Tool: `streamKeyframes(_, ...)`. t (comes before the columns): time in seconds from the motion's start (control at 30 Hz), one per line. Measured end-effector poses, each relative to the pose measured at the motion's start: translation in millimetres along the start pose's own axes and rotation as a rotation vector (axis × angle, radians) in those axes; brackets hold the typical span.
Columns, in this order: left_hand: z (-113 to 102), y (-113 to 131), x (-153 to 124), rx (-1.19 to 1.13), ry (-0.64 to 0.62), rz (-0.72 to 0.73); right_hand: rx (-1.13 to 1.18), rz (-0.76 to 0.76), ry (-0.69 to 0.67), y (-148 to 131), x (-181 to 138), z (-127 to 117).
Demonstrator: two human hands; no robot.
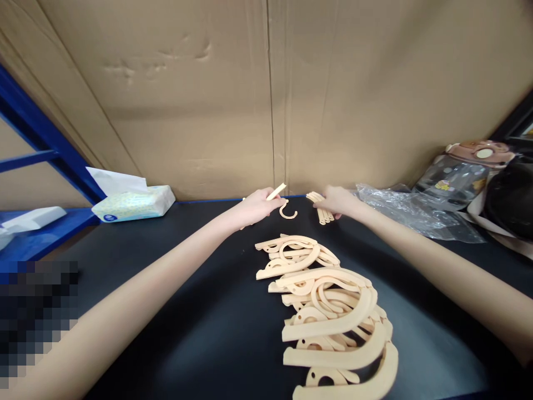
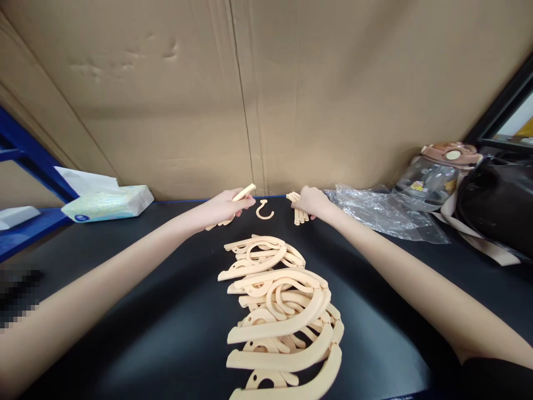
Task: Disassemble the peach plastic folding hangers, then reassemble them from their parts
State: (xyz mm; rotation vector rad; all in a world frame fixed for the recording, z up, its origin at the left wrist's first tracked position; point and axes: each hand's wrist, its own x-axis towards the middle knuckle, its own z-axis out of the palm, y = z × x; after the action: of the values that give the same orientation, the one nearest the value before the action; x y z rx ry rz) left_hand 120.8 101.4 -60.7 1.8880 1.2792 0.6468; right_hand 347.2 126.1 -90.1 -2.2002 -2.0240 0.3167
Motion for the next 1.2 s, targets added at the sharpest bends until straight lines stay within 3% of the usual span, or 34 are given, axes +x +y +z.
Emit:
streamKeyframes(0.13,4,-2,3,-0.094,0.058,0.008,-0.004,-0.016,0.041,-4,-5,1)
streamKeyframes(0.3,7,2,2,-0.221,0.177,0.035,-0.017,-0.052,0.242,-18,-16,-12)
streamKeyframes(0.37,8,8,-1,-0.279,0.225,0.053,0.08,-0.192,0.225,-29,-24,-21)
streamKeyframes(0.43,8,15,-4,-0.338,0.238,0.071,0.484,-0.496,0.143,-40,-35,-29)
streamKeyframes(0.47,8,19,-6,-0.371,0.223,0.082,0.603,-0.579,0.149,-45,-40,-33)
streamKeyframes(0.57,8,29,-11,-0.471,0.143,0.142,0.772,-0.665,0.295,-51,-50,-42)
streamKeyframes(0.63,8,34,-14,-0.503,0.117,0.199,0.776,-0.66,0.359,-50,-53,-48)
streamKeyframes(0.8,9,41,-20,-0.55,0.14,0.264,0.684,-0.662,0.286,-46,-54,-52)
streamKeyframes(0.9,8,42,-22,-0.548,0.142,0.282,0.637,-0.716,0.348,-48,-55,-49)
streamKeyframes(1.03,1,40,-19,-0.398,0.251,0.331,0.518,-0.734,0.471,-45,-54,-54)
streamKeyframes(1.2,-5,34,-13,-0.147,0.339,0.346,0.43,-0.729,0.522,-36,-51,-62)
